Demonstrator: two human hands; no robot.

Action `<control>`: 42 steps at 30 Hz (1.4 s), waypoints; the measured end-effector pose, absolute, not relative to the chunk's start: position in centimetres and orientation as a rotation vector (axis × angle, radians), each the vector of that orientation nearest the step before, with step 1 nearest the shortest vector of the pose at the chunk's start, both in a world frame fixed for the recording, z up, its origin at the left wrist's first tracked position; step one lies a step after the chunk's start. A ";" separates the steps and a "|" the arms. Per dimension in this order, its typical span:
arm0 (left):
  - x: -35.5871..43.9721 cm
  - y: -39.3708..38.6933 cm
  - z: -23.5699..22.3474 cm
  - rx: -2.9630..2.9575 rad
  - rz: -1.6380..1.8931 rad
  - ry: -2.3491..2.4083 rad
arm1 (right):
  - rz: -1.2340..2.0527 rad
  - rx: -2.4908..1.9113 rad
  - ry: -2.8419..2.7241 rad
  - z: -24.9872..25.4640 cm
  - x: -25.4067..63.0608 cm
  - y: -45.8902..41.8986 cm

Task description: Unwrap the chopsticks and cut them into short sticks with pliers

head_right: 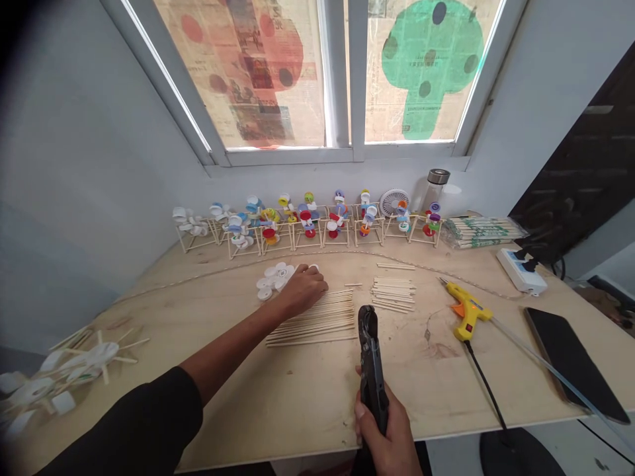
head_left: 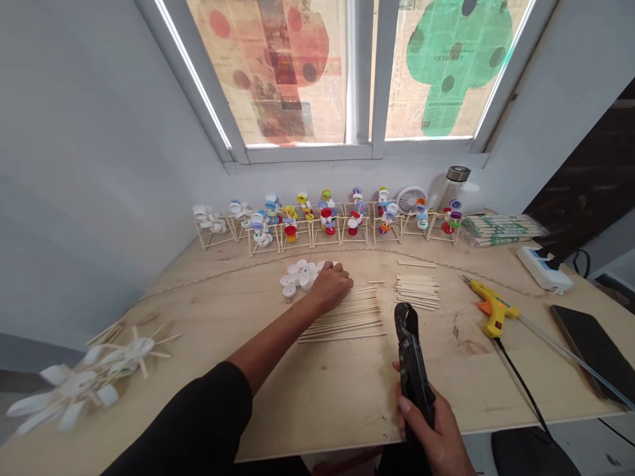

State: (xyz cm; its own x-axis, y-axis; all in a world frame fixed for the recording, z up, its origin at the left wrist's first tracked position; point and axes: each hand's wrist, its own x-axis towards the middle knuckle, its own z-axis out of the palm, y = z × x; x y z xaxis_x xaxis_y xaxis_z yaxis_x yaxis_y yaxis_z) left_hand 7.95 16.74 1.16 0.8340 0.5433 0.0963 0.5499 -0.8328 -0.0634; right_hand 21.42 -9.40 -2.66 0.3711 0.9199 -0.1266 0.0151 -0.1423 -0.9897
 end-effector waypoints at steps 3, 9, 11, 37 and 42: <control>9.0 16.9 1.2 -2.914 -0.044 -0.871 | 0.994 -1.489 -0.859 -2.6 21.0 -9.5; 10.4 17.0 1.6 -2.906 0.053 -0.856 | 1.032 -1.468 -0.857 -2.3 21.1 -9.5; 10.6 16.7 1.8 -2.910 0.068 -0.832 | 1.054 -1.483 -0.877 -2.2 21.2 -9.5; 4.5 11.6 6.0 -2.935 -0.604 -1.220 | 0.992 -1.530 -0.883 -2.5 21.7 -9.7; -2.0 8.2 6.1 -2.907 -1.378 -1.790 | 1.084 -1.534 -0.899 -1.9 21.6 -9.7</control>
State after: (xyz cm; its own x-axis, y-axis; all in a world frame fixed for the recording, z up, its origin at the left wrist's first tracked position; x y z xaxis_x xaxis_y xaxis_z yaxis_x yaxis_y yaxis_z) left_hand -2.00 8.21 6.07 0.3004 0.9057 0.2991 0.5211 -0.4185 0.7439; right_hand 21.58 -9.70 -1.85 0.3187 0.9276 -0.1948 0.0194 -0.2119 -0.9771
